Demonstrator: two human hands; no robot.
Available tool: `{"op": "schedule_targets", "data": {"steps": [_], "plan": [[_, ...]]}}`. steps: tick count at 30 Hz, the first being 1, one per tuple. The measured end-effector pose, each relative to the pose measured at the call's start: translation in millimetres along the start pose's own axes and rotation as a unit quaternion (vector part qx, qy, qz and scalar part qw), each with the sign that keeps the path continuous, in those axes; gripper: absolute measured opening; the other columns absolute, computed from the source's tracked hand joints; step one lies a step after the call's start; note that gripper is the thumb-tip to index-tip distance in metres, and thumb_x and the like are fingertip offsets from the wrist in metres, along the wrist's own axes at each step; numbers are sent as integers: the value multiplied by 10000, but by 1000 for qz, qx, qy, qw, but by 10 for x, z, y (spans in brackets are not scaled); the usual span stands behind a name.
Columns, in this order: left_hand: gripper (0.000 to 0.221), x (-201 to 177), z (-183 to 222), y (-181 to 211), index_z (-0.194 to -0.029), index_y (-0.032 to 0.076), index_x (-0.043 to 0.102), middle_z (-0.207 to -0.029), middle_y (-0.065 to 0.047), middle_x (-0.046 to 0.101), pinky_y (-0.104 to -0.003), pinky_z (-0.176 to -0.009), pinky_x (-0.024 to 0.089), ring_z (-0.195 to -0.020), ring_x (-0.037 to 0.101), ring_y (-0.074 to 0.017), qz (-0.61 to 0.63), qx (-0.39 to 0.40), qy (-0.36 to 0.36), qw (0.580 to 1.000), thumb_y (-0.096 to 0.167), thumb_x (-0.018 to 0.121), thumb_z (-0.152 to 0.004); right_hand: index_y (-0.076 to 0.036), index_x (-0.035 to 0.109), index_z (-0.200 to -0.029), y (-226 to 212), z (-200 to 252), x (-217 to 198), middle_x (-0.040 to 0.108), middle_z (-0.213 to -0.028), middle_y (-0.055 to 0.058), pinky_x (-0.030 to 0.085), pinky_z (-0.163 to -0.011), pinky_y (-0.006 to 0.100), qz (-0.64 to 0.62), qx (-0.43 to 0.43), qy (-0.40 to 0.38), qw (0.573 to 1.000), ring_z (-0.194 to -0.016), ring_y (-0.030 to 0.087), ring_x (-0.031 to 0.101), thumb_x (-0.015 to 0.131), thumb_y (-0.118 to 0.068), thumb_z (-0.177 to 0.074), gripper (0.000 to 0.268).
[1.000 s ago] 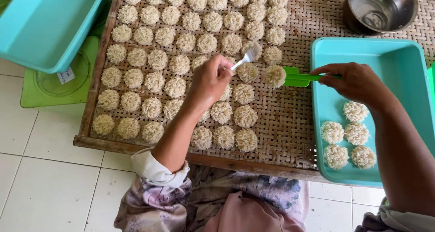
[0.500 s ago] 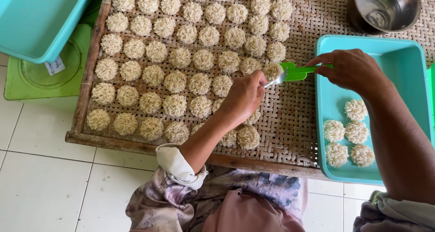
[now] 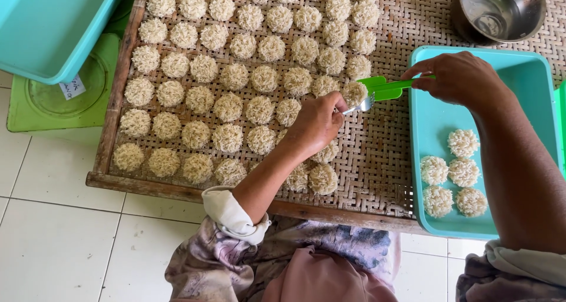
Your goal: Arranging small round food patties onto a drying rack using a fork and spatula
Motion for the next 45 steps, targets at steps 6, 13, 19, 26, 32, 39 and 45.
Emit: {"op": "schedule_targets", "data": {"steps": [6, 13, 19, 26, 32, 39, 45], "plan": [[85, 10, -3, 19, -965, 21, 631, -754, -126, 682, -228, -319, 443, -460, 572, -106, -10, -21, -5, 1000, -14, 701, -933, -480, 691, -1303, 132, 40, -29, 824, -918, -40, 586, -633, 348, 82, 9, 19, 996, -664, 176, 734, 560, -491, -1049, 286], [113, -168, 38, 174, -1081, 3, 659, -796, -88, 646, -209, -339, 322, -452, 433, -92, 25, -99, -31, 994, 26, 653, -971, -439, 702, -1354, 156, 506, -222, 799, -1077, -91, 577, -600, 301, 202, 11, 168, 965, -780, 108, 767, 640, -397, -1053, 310], [139, -520, 516, 139, -1101, -20, 660, -811, -124, 685, -204, -331, 345, -460, 479, -90, 26, -120, -4, 992, -1, 632, -966, -472, 691, -1322, -55, 980, -161, 750, -1089, -226, 500, -723, 187, 301, -75, 277, 910, -717, -32, 620, 662, -362, -1088, 261], [131, -158, 469, -40, -1062, -39, 643, -807, -159, 701, -196, -338, 495, -507, 641, -155, 3, -89, 25, 996, -56, 651, -932, -443, 694, -1290, -187, 835, 91, 755, -1126, -156, 512, -759, 251, 230, -59, 240, 941, -829, 49, 679, 644, -349, -1058, 255], [158, -56, 453, -175, -1076, -29, 632, -842, -160, 692, -209, -310, 453, -482, 592, -127, 18, -79, 48, 996, -56, 643, -921, -353, 785, -1247, -291, 901, -35, 736, -1059, -117, 531, -668, 250, 167, -76, 314, 932, -719, 98, 644, 746, -286, -1084, 181], [138, -61, 437, -184, -1068, -24, 644, -801, -140, 684, -207, -303, 426, -448, 542, -105, 26, -84, 53, 995, -43, 634, -932, -380, 752, -1252, -468, 636, -4, 763, -1123, -80, 492, -699, 260, 161, -94, 293, 938, -782, 85, 640, 636, -305, -1118, 193], [132, -64, 424, -163, -1069, -33, 648, -774, -149, 678, -204, -284, 414, -434, 542, -107, 26, -77, 56, 995, -46, 629, -939, -401, 747, -1257, -399, 652, 68, 767, -1139, -98, 486, -747, 285, 173, -61, 275, 944, -811, 92, 648, 624, -316, -1120, 203]]}}
Point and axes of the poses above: each hand's wrist, its own z-axis away from the middle knuckle, its own x-axis out of the palm, y = z × x, the point moved 2 cm from there along -z, towards the middle knuckle
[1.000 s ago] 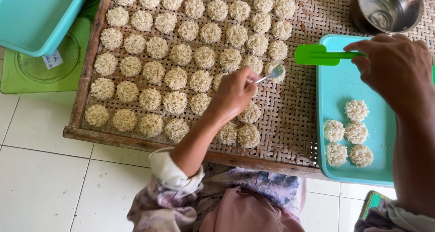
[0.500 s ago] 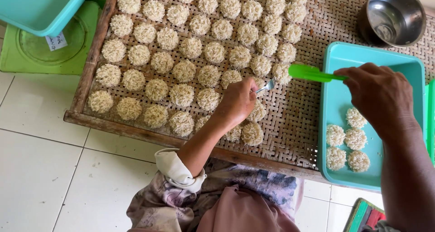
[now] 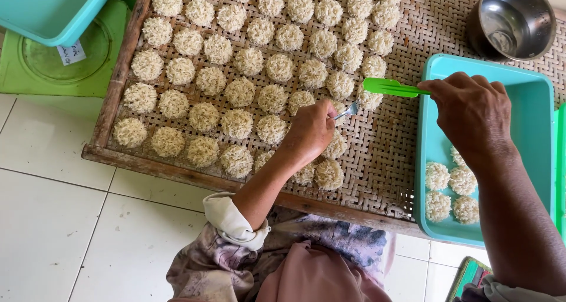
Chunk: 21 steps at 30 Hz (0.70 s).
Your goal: Arranging small round food patties onto a drying rack using a fork and spatula
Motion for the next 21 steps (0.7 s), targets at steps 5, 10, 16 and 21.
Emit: {"op": "schedule_targets", "data": {"steps": [5, 10, 16, 21], "plan": [[107, -9, -18, 22, -1053, -22, 637, -791, -146, 676, -213, -301, 444, -457, 562, -115, -11, -9, -7, 1000, -35, 621, -948, -408, 730, -1272, 39, 25, 57, 757, -1147, -100, 516, -772, 304, -13, 0, -19, 1000, -839, 101, 663, 606, -335, -1109, 218], [138, -7, -25, 9, -1085, -22, 641, -806, -152, 682, -206, -294, 415, -441, 535, -101, -2, -20, -14, 1000, -34, 624, -949, -426, 754, -1241, 55, 90, -143, 758, -1117, -135, 491, -639, 222, 7, -7, 37, 999, -717, 56, 634, 664, -300, -1126, 193], [166, -15, -35, 10, -1113, -22, 642, -841, -147, 689, -216, -307, 410, -444, 513, -96, -14, -23, -17, 999, -16, 618, -949, -453, 757, -1279, 168, -84, -148, 781, -1106, -155, 468, -733, 221, 61, -27, 89, 994, -736, 21, 599, 602, -312, -1234, 214], [152, 26, -61, -25, -1093, -36, 645, -813, -144, 686, -211, -286, 387, -416, 499, -99, -11, -19, -14, 1000, -44, 608, -945, -429, 702, -1321, 55, -427, 25, 766, -1159, -171, 453, -791, 260, 89, -62, 33, 994, -786, 58, 631, 650, -171, -1041, 384]]}}
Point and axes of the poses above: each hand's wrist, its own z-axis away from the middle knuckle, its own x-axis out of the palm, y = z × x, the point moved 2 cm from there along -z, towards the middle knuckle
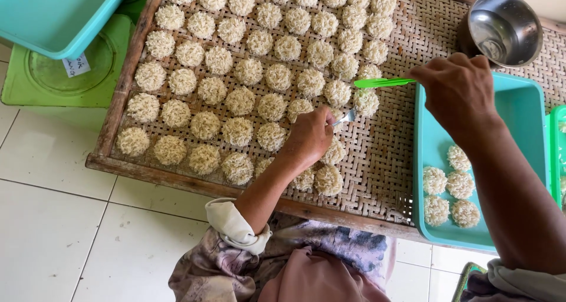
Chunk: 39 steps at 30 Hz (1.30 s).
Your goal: Arranging small round food patties onto a drying rack using a fork and spatula
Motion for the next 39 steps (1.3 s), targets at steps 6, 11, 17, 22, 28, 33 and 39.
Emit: {"op": "schedule_targets", "data": {"steps": [6, 11, 17, 22, 28, 33, 39], "plan": [[152, -8, -6, -6, -1089, -44, 658, -833, -167, 709, -212, -302, 446, -433, 560, -124, 0, -7, 2, 1000, -41, 612, -944, -410, 740, -1173, -59, -46, -60, 779, -1125, -184, 377, -903, 285, -4, -54, 68, 996, -805, 62, 548, 696, -174, -1063, 264], [135, -31, 14, 13, -1069, -24, 654, -832, -157, 701, -231, -329, 448, -452, 536, -120, 6, -3, -2, 1000, -37, 585, -953, -492, 700, -1136, -115, -132, -160, 757, -1240, -250, 323, -1032, 293, 76, -49, 78, 993, -994, 33, 577, 706, -302, -1046, 210], [133, -50, 19, 19, -1061, -30, 656, -820, -155, 696, -228, -337, 446, -461, 548, -128, 13, -3, 0, 1000, -47, 589, -947, -445, 682, -1059, -185, -103, -199, 729, -1108, -221, 353, -1010, 311, 95, -100, 61, 989, -974, 55, 557, 791, -337, -882, 234], [93, -13, -15, -29, -1015, 1, 646, -815, -114, 683, -236, -382, 491, -505, 572, -129, 10, -2, 7, 1000, -31, 611, -935, -482, 726, -1169, 0, 111, -284, 765, -1311, -211, 308, -1128, 347, 13, -29, 76, 997, -1148, 67, 621, 706, -251, -1098, 243], [125, -172, 48, 73, -1039, 5, 640, -846, -114, 686, -203, -322, 388, -470, 506, -97, 26, -9, -28, 999, -15, 677, -922, -503, 700, -1246, 17, 203, -229, 770, -1221, -235, 328, -1020, 281, 34, -7, 48, 998, -912, 14, 613, 706, -202, -1043, 363], [69, -524, 171, 192, -1021, 39, 642, -807, -90, 663, -226, -340, 327, -465, 454, -98, 18, -26, -5, 999, 46, 679, -963, -471, 708, -1277, 10, 442, -470, 770, -1130, -227, 419, -955, 279, 23, 4, 22, 999, -868, 11, 652, 688, -251, -1091, 288], [75, -496, 221, 121, -984, 38, 639, -1037, -166, 718, -217, -373, 405, -512, 519, -110, 35, -6, 15, 999, 17, 678, -923, -436, 715, -1285, -157, 476, -308, 753, -924, -172, 412, -795, 272, -30, 26, -59, 997, -664, 60, 569, 623, -105, -1033, 426]]}}
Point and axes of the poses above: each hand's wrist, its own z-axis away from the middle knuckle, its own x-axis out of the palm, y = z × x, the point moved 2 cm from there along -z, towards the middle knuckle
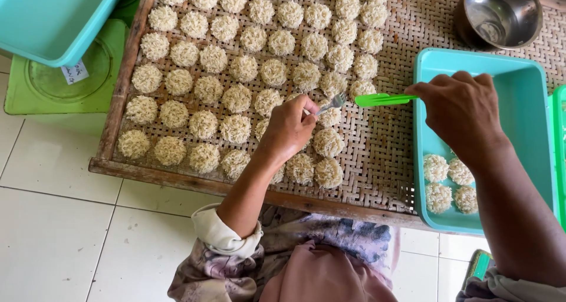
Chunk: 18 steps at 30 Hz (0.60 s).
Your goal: Arranging small round food patties onto a drying rack using a fork and spatula
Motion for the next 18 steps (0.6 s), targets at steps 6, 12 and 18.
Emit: {"op": "schedule_targets", "data": {"steps": [6, 12, 18], "plan": [[63, 57, 2, -58, -1001, 59, 641, -844, -93, 669, -221, -323, 329, -466, 457, -80, -12, -19, -6, 1000, 35, 673, -952, -370, 709, -1318, -126, -54, 29, 782, -1032, -107, 481, -720, 290, -64, 21, -14, 998, -706, 97, 656, 538, -159, -1099, 349], [126, 212, 5, -141, -1040, 22, 661, -836, -106, 694, -198, -341, 365, -483, 494, -79, -10, 9, -20, 1000, -3, 681, -919, -433, 688, -1315, 128, 77, -72, 773, -1102, -164, 476, -824, 286, -14, 21, -9, 1000, -794, 72, 675, 607, -152, -1048, 396], [251, 202, 125, 236, -1192, 28, 659, -918, -110, 723, -198, -325, 352, -475, 489, -77, -20, -20, -57, 998, 34, 651, -941, -408, 718, -1249, 366, 288, 195, 769, -1054, -151, 427, -855, 318, -53, 25, 35, 998, -864, 97, 662, 619, -218, -1056, 289]]}}
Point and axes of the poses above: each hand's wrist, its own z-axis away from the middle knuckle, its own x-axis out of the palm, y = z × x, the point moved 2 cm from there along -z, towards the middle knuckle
